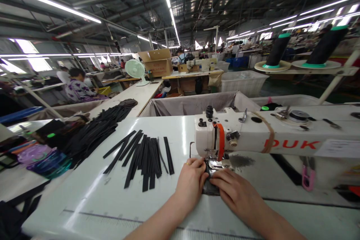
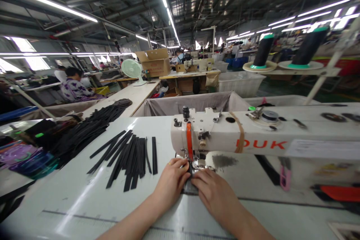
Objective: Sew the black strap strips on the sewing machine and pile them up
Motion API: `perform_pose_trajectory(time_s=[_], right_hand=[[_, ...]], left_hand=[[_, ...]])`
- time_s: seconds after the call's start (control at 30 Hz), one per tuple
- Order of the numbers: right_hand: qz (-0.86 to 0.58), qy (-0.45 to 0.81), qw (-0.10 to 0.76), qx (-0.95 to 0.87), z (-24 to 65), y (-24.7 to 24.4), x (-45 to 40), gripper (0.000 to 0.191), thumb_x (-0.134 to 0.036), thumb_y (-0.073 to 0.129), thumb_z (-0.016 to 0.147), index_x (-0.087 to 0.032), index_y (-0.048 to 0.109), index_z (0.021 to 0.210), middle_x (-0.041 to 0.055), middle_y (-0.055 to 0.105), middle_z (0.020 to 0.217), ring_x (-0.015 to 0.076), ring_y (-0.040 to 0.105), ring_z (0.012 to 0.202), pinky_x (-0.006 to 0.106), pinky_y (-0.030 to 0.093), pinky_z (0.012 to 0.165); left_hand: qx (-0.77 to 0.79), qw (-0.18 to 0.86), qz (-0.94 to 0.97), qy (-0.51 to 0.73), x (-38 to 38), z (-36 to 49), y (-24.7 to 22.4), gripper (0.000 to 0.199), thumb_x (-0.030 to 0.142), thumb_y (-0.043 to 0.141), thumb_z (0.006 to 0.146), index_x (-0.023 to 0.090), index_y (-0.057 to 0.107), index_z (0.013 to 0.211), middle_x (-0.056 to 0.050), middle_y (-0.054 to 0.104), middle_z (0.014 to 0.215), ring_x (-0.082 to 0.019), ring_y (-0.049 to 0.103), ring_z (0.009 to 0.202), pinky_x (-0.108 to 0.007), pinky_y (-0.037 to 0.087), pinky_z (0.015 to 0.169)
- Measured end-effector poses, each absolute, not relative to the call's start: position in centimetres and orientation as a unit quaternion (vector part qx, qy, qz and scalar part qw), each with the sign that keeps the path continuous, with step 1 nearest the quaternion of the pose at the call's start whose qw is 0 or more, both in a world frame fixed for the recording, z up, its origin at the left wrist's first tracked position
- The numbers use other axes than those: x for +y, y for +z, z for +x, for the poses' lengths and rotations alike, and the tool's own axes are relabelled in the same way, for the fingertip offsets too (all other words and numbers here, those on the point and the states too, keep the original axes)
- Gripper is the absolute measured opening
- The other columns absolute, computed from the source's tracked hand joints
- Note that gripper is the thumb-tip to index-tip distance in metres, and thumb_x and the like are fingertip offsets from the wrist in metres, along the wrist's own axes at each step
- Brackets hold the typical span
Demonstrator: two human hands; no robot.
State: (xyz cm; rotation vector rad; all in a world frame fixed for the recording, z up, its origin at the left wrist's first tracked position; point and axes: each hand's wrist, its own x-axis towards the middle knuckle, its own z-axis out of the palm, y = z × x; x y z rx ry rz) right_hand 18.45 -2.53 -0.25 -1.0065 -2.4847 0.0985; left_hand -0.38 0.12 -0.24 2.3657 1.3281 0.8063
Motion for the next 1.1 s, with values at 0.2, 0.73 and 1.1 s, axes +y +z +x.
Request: perform_pose_trajectory(time_s=[0.2, 0.73, 1.1], right_hand=[[-0.393, -0.056, 0.214, -0.893, 18.0, -0.7, -1.8, 0.033, -0.004, 0.051, 0.082, -0.016, 0.06, 0.112, 0.0077, 0.064, 0.1, 0.0225, 0.058, 0.088, 0.037, 0.051, 0.076], [-0.42, -0.136, 0.203, -0.874, 17.3, -0.7, -2.1, 0.038, 0.0, 0.052, 0.079, -0.018, 0.058, 0.111, 0.0058, 0.063, 0.094, 0.0224, 0.056, 0.08, 0.036, 0.047, 0.072], [-0.427, -0.116, 0.196, -0.875, 17.4, -1.0, -2.0, 0.04, -0.002, 0.051, 0.08, -0.016, 0.056, 0.116, 0.0064, 0.062, 0.094, 0.023, 0.056, 0.082, 0.037, 0.048, 0.073]], left_hand=[[0.453, 0.143, 0.829, 0.296, -0.1, -0.2, -0.4, 0.019, 0.007, 0.053, 0.085, 0.017, 0.066, 0.093, -0.007, 0.067, 0.112, -0.025, 0.056, 0.102, -0.044, 0.05, 0.092], [0.483, 0.098, 0.832, 0.256, -0.6, 0.5, -0.7, 0.025, 0.008, 0.045, 0.088, 0.013, 0.062, 0.105, -0.012, 0.063, 0.117, -0.026, 0.054, 0.106, -0.048, 0.049, 0.095], [0.465, 0.088, 0.839, 0.269, -0.1, 0.4, -0.5, 0.023, 0.01, 0.044, 0.088, 0.015, 0.063, 0.1, -0.011, 0.065, 0.107, -0.026, 0.056, 0.099, -0.045, 0.051, 0.09]])
